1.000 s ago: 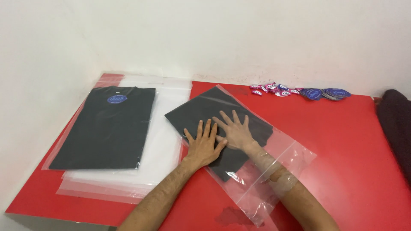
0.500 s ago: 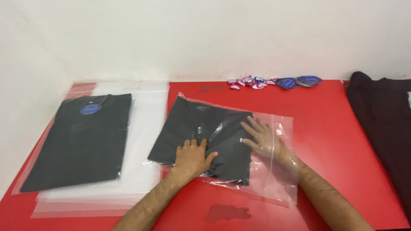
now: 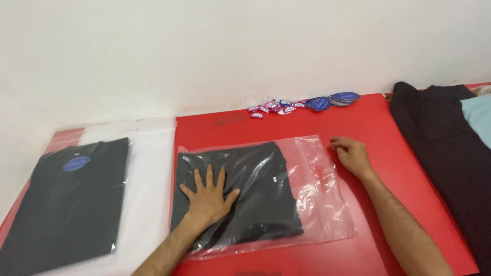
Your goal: The person folds a black t-shirt on a red table, then places it into a clear plastic bag and seals it. The person repeats the folding process with another black t-shirt.
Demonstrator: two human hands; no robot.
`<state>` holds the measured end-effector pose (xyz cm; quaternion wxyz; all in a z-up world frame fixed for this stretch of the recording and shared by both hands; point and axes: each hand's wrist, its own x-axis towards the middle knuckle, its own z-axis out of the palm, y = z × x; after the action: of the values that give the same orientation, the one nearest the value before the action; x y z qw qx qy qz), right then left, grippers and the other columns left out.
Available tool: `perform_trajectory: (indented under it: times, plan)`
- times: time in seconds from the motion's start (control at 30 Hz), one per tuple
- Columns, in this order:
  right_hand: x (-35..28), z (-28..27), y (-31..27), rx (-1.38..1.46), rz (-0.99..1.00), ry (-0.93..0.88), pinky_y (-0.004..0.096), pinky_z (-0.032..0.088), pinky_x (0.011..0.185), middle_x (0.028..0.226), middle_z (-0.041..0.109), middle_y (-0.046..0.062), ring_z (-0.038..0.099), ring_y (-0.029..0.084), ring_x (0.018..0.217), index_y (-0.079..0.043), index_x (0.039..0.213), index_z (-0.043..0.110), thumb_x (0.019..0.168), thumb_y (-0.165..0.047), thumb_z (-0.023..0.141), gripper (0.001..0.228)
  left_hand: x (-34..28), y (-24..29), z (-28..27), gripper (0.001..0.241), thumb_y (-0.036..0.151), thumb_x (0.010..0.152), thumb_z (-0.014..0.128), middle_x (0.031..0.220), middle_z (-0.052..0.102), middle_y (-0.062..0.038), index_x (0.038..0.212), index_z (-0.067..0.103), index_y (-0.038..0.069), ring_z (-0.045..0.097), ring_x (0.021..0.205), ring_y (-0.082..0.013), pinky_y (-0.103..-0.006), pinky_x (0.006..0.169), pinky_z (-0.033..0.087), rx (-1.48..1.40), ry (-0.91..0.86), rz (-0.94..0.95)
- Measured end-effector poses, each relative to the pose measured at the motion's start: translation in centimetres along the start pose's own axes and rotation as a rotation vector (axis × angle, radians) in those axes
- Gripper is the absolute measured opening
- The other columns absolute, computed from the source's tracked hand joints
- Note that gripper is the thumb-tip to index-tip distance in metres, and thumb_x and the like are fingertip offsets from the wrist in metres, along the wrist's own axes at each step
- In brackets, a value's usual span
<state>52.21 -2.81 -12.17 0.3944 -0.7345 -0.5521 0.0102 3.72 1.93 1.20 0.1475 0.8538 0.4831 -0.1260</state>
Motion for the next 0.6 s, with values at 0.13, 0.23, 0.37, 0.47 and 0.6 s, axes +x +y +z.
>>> perform_trajectory:
  times: [0.13,0.23,0.37,0.47,0.6]
  plan:
    - [5.2,-0.3,-0.2,0.000,0.255,0.197,0.036,0.051,0.098,0.105,0.079,0.003,0.072,0.022,0.104,-0.012,0.104,0.081,0.090,-0.013,0.062,0.023,1.6,1.8,1.1,0.087,0.075,0.097,0.025,0.169,0.007,-0.019,0.162,0.016,0.018,-0.003,0.157,-0.0494,-0.0870,0.110,0.004,-0.007,0.019,-0.114]
    - [9.1,0.7,-4.0,-0.114,0.584,0.141,0.050,0.039,0.104,0.110,0.078,0.001,0.067,0.027,0.113,-0.023,0.109,0.080,0.092,-0.050,0.061,0.037,5.3,2.6,0.7,0.078,0.068,0.099,0.035,0.169,0.008,-0.016,0.159,0.024,0.019,-0.002,0.156,-0.0447,-0.0891,0.105,0.012,0.069,0.199,0.078]
    - [12.9,3.5,-7.2,-0.225,0.717,0.056,0.045,0.032,0.096,0.081,0.074,0.002,0.065,0.027,0.101,-0.023,0.075,0.074,0.092,-0.071,0.056,0.055,8.6,4.4,-0.4,0.082,0.070,0.097,0.024,0.173,0.001,-0.009,0.164,0.015,0.023,-0.007,0.158,-0.0404,-0.0873,0.109,0.004,-0.013,0.090,0.128]
    - [14.0,4.6,-7.2,-0.210,0.761,0.087,0.043,0.030,0.098,0.084,0.075,0.000,0.063,0.025,0.107,-0.025,0.075,0.076,0.091,-0.066,0.063,0.046,9.2,4.7,0.1,0.083,0.070,0.096,0.023,0.172,0.003,-0.008,0.164,0.014,0.022,-0.004,0.158,-0.0394,-0.0877,0.108,0.003,-0.009,0.083,0.127]
    - [14.7,5.2,-6.4,-0.192,0.797,0.105,0.040,0.030,0.093,0.068,0.067,-0.004,0.064,0.022,0.091,-0.027,0.061,0.065,0.091,-0.052,0.067,0.039,9.2,4.5,0.7,0.081,0.070,0.098,0.023,0.172,0.005,-0.008,0.163,0.017,0.023,0.000,0.157,-0.0383,-0.0879,0.107,0.008,0.019,0.120,0.123]
